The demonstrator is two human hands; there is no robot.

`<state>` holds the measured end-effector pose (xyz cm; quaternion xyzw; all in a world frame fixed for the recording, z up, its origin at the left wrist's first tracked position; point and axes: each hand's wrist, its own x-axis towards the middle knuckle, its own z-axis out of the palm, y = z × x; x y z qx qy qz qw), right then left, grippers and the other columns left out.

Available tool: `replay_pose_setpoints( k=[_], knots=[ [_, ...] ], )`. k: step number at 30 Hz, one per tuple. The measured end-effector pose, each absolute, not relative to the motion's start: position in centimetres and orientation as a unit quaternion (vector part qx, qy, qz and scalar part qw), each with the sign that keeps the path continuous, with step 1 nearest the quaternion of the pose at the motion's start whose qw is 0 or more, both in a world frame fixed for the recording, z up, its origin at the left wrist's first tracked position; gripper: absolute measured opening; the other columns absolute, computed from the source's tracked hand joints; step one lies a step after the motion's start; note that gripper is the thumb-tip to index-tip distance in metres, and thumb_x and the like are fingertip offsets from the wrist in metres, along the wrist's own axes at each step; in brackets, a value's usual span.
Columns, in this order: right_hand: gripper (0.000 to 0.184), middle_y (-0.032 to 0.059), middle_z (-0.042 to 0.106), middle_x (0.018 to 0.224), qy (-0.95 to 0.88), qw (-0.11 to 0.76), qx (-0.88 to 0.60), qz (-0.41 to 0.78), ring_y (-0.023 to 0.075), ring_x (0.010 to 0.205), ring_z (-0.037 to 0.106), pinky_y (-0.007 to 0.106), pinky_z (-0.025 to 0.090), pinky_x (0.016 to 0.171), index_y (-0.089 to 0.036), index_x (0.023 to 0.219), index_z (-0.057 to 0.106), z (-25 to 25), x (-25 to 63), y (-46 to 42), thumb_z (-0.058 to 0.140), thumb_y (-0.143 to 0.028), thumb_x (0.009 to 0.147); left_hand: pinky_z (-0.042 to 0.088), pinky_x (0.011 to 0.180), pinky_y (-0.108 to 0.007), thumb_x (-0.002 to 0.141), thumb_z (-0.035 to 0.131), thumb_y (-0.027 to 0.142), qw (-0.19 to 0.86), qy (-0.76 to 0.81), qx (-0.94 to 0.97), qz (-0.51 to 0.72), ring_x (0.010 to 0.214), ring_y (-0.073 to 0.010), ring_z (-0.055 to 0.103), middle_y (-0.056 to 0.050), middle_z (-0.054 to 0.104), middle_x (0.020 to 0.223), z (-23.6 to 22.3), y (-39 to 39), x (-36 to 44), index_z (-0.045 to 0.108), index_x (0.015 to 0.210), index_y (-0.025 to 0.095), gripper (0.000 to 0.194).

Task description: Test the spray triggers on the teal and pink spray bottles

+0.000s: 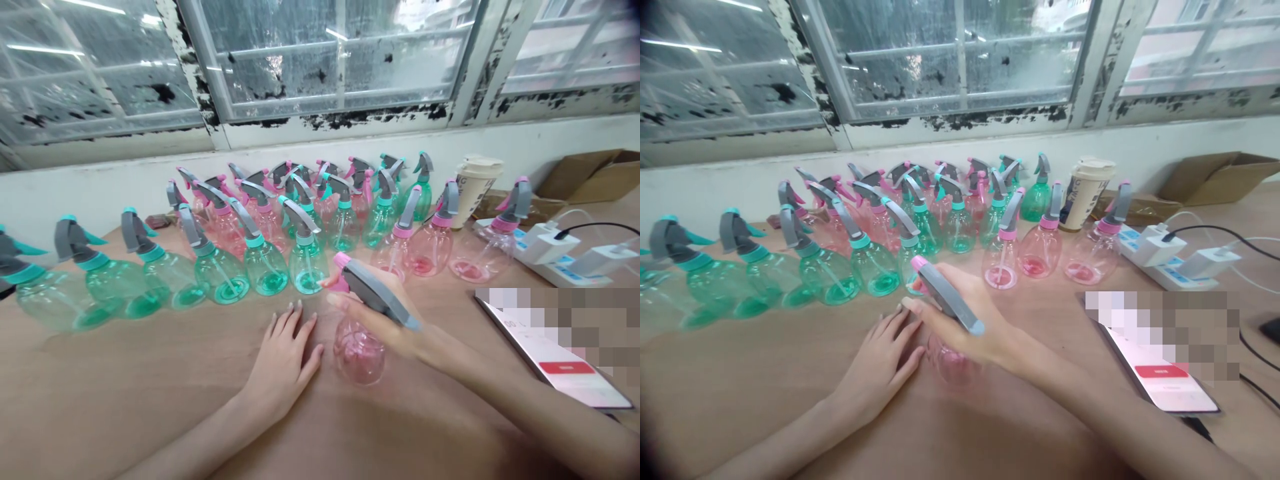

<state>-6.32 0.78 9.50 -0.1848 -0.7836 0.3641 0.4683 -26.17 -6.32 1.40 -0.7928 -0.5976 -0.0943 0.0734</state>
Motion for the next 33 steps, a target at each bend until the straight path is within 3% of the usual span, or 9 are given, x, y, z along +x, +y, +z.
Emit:
replay_pose_setpoints(
  k=[9,13,16,18,20,24,27,33],
  knots=[
    [0.043,-0.0024,0.064,0.079,-0.789,0.469,-0.213,0.334,0.0083,0.049,0.044,0.024,0.046,0.05,-0.023,0.119,0.061,8.9,-5.8,0.2,0.072,-0.037,0.079,0.037,0.106,-0.056,0.097,0.049,0.033,0.063,-0.606,-0.789,-0.083,0.131,-0.0355,0.046,-0.021,0.05,0.142,1.9,-6.5,-25.8,0.057,0.13,0.012,0.04],
    [0.07,0.0018,0.069,0.092,-0.793,0.436,-0.26,0.337,0.0114,0.056,0.053,0.027,0.051,0.057,-0.025,0.137,0.048,9.7,-4.7,-0.5,0.076,-0.042,0.075,0.036,0.107,-0.056,0.096,0.051,0.033,0.065,-0.612,-0.784,-0.082,0.131,-0.0367,0.047,-0.023,0.048,0.143,1.8,-6.5,-25.6,0.057,0.131,0.011,0.042],
    [0.076,0.0045,0.067,0.108,-0.813,0.384,-0.292,0.326,0.0153,0.07,0.061,0.03,0.055,0.068,-0.029,0.141,0.042,10.1,-3.8,-1.4,0.076,-0.044,0.074,0.035,0.107,-0.057,0.096,0.052,0.033,0.064,-0.613,-0.783,-0.086,0.132,-0.0371,0.046,-0.023,0.049,0.143,1.9,-6.5,-25.5,0.056,0.134,0.011,0.044],
    [0.076,0.006,0.063,0.12,-0.827,0.361,-0.304,0.306,0.0195,0.085,0.063,0.035,0.055,0.079,-0.031,0.141,0.042,10.1,-3.4,-2.0,0.076,-0.046,0.075,0.035,0.107,-0.056,0.096,0.051,0.032,0.062,-0.614,-0.782,-0.089,0.132,-0.0373,0.046,-0.023,0.049,0.142,1.9,-6.5,-25.5,0.057,0.133,0.01,0.043],
    [0.068,0.0066,0.063,0.117,-0.831,0.352,-0.326,0.282,0.0242,0.096,0.064,0.04,0.054,0.086,-0.029,0.134,0.048,9.8,-3.1,-2.5,0.075,-0.048,0.075,0.034,0.108,-0.056,0.096,0.052,0.032,0.06,-0.614,-0.782,-0.091,0.132,-0.0374,0.045,-0.024,0.049,0.142,1.9,-6.4,-25.4,0.057,0.133,0.009,0.043],
    [0.039,0.0073,0.069,0.105,-0.83,0.36,-0.377,0.2,0.0293,0.102,0.064,0.045,0.054,0.086,-0.025,0.108,0.061,9.1,-2.6,-3.2,0.073,-0.046,0.078,0.034,0.108,-0.055,0.096,0.052,0.032,0.061,-0.614,-0.781,-0.093,0.133,-0.0373,0.045,-0.024,0.05,0.142,1.9,-6.5,-25.4,0.058,0.133,0.009,0.043],
    [0.037,0.0071,0.068,0.112,-0.833,0.372,-0.379,0.155,0.0305,0.108,0.063,0.046,0.052,0.089,-0.026,0.109,0.061,8.6,-1.8,-2.7,0.072,-0.045,0.079,0.034,0.108,-0.055,0.097,0.051,0.033,0.064,-0.614,-0.781,-0.092,0.133,-0.0368,0.045,-0.024,0.049,0.142,1.8,-6.5,-25.4,0.058,0.132,0.01,0.043],
    [0.02,0.0069,0.073,0.092,-0.821,0.316,-0.46,0.121,0.0285,0.084,0.069,0.036,0.051,0.066,-0.021,0.087,0.066,8.7,-1.2,0.7,0.069,-0.04,0.081,0.034,0.108,-0.055,0.097,0.051,0.034,0.068,-0.614,-0.781,-0.092,0.133,-0.0366,0.045,-0.023,0.05,0.142,1.8,-6.4,-25.5,0.058,0.133,0.01,0.044]
  ],
)
